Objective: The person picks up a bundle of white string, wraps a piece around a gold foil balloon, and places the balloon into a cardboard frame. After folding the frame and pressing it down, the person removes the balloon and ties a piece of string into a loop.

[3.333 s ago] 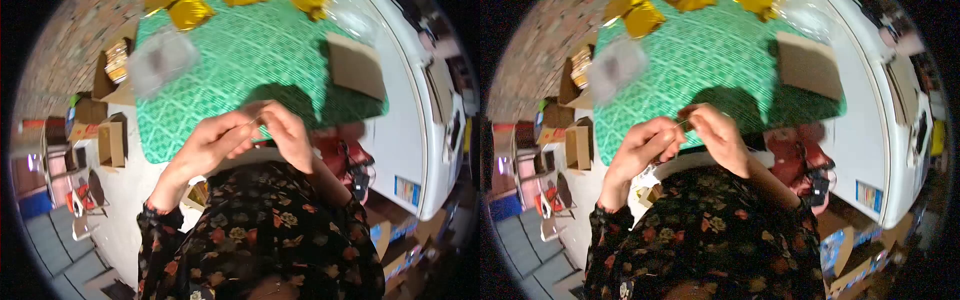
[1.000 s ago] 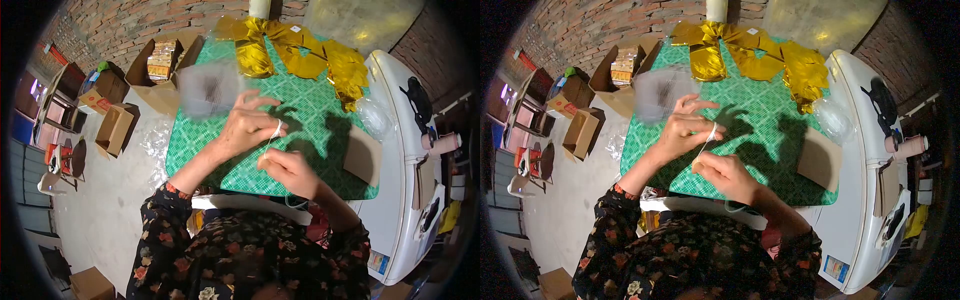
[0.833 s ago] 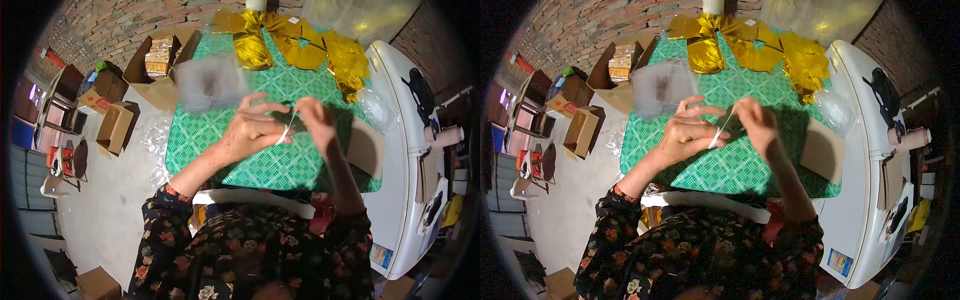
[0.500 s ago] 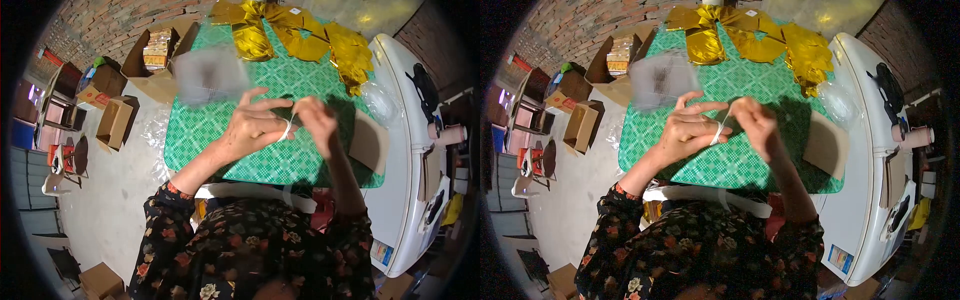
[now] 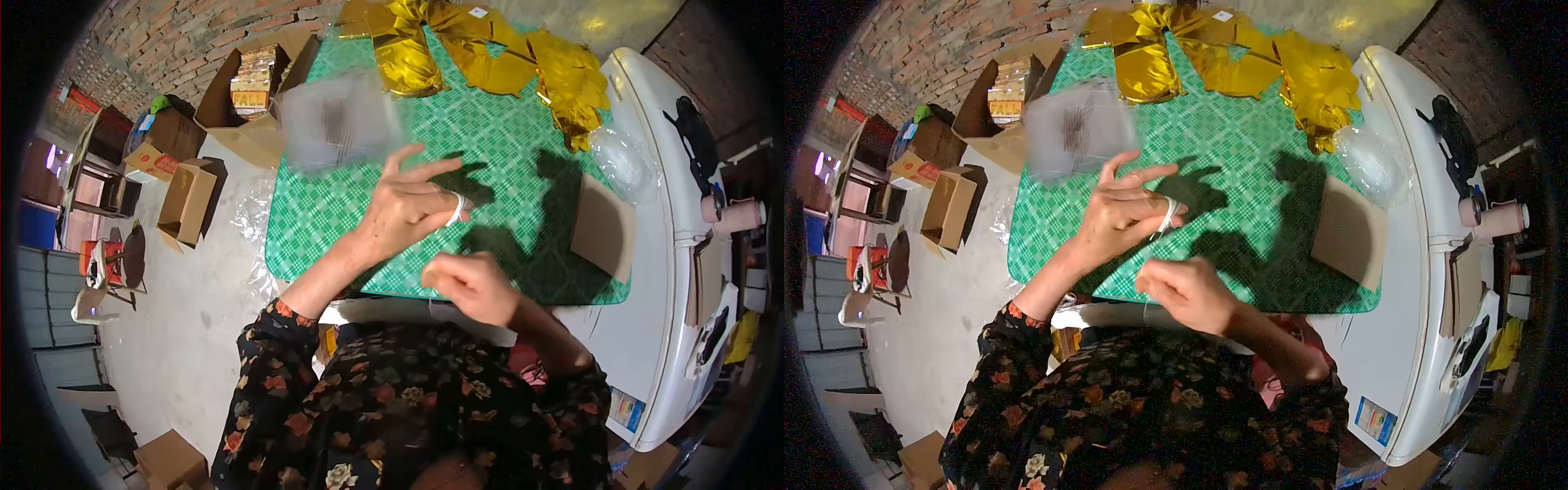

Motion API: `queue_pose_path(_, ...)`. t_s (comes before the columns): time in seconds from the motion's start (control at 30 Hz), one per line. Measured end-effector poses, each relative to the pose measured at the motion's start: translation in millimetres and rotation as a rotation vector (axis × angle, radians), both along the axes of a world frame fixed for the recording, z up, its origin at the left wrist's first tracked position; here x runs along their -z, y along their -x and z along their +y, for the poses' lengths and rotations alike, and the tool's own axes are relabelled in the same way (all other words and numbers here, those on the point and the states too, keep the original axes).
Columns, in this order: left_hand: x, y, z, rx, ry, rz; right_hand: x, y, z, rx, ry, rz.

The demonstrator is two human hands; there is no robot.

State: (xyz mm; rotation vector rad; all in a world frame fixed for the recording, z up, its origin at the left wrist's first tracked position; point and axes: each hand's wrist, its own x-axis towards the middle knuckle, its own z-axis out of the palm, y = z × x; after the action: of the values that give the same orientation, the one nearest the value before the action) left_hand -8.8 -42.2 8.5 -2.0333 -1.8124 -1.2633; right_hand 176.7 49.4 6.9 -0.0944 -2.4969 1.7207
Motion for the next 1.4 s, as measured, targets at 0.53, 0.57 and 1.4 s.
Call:
queue_pose_path(0.53,34,-19,1,-0.075,-0.001,-0.179,-10,-6,8,0.239,0.174,0.021)
queue_pose_path(0.57,32,-21,-1,-0.045,0.017,-0.224,-17,-6,16,0.273,0.060,0.087)
queue_pose_path(1.4,30,-26,-7,0.400,0.284,-1.026,7,-3,23,0.322,0.455,0.083)
